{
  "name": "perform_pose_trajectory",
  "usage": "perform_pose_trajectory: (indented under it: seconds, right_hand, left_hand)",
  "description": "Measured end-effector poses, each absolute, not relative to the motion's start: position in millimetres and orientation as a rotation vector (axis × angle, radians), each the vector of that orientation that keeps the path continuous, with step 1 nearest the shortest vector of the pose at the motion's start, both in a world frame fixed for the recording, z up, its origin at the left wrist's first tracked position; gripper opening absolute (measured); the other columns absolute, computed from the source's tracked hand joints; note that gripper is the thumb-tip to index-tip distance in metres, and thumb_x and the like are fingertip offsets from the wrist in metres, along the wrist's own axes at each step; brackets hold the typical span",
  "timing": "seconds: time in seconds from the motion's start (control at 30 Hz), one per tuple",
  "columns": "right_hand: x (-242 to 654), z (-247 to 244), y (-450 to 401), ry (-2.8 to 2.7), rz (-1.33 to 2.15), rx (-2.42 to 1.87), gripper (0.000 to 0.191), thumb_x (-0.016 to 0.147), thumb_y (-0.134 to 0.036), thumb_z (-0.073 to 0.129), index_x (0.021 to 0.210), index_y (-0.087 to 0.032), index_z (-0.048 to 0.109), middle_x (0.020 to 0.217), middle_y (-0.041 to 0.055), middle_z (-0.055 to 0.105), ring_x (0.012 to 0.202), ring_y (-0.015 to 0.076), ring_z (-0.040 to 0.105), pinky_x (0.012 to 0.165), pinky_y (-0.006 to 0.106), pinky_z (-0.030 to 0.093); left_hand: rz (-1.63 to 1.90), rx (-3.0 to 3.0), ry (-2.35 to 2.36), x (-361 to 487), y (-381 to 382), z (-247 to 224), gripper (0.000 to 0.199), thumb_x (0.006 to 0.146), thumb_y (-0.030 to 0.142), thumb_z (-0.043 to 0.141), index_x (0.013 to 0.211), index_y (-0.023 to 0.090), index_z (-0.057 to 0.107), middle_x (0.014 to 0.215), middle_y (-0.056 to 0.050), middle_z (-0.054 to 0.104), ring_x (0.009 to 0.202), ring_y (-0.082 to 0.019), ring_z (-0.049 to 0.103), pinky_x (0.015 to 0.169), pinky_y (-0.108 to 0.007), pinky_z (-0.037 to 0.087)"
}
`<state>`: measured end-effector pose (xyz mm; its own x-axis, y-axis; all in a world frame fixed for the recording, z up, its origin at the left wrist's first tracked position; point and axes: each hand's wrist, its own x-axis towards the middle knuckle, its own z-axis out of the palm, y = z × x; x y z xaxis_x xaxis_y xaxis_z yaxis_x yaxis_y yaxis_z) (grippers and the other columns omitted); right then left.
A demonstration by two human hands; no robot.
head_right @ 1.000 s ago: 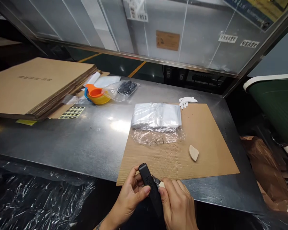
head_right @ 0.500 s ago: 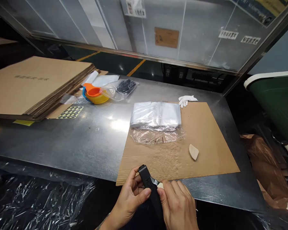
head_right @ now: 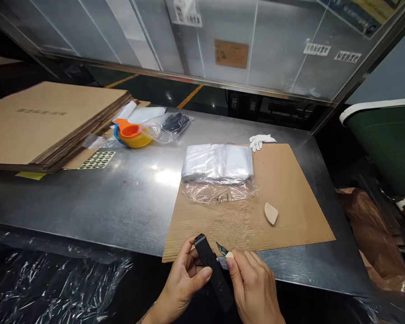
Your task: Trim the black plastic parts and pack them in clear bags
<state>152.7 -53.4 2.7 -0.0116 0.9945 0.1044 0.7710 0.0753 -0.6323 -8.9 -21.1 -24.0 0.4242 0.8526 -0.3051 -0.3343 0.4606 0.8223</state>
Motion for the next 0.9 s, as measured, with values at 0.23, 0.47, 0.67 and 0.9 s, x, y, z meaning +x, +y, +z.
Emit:
perform_pose_trajectory:
  seconds: [0.23,0.47,0.67,0.9]
  right_hand:
    - [145.9,7.0,-55.2,-1.925,0.439,-1.682,0.024,0.094,-0.028,0.035,0.085,-0.021,0.056,0.069,0.0018,0.06,0.062,0.0154,0.056,0.056,0.024,0.04]
    - [146.0,6.7,-54.5,-1.957,0.361,-1.675,0.024,0.093,-0.028,0.036,0.086,-0.021,0.057,0.067,0.0016,0.06,0.061,0.0154,0.056,0.055,0.025,0.039]
    - [145.3,5.9,-55.9,-1.979,0.265,-1.696,0.026,0.094,-0.028,0.034,0.094,-0.019,0.059,0.068,0.0027,0.061,0.061,0.0158,0.057,0.055,0.025,0.039]
    - [145.0,2.8,-53.9,-1.948,0.298,-1.759,0.029,0.094,-0.03,0.032,0.086,-0.022,0.059,0.066,0.0016,0.061,0.06,0.0156,0.057,0.054,0.024,0.038]
  left_hand:
    - [0.826,0.759,0.805,-11.2,-24.3,-28.8,0.057,0.071,0.03,0.07,0.114,0.023,0.033,0.104,-0.008,0.059,0.093,-0.018,0.056,0.075,-0.027,0.046]
    - [0.804,0.77,0.82,-11.4,-25.3,-28.2,0.06,0.071,0.032,0.071,0.115,0.023,0.031,0.105,-0.009,0.057,0.091,-0.019,0.056,0.072,-0.027,0.046]
    - [0.805,0.775,0.842,-11.3,-26.5,-29.4,0.06,0.071,0.033,0.07,0.115,0.024,0.031,0.105,-0.007,0.057,0.091,-0.017,0.055,0.071,-0.025,0.045]
    - [0.817,0.795,0.859,-10.0,-25.9,-26.8,0.057,0.071,0.032,0.07,0.114,0.023,0.034,0.105,-0.008,0.058,0.092,-0.018,0.057,0.07,-0.025,0.046]
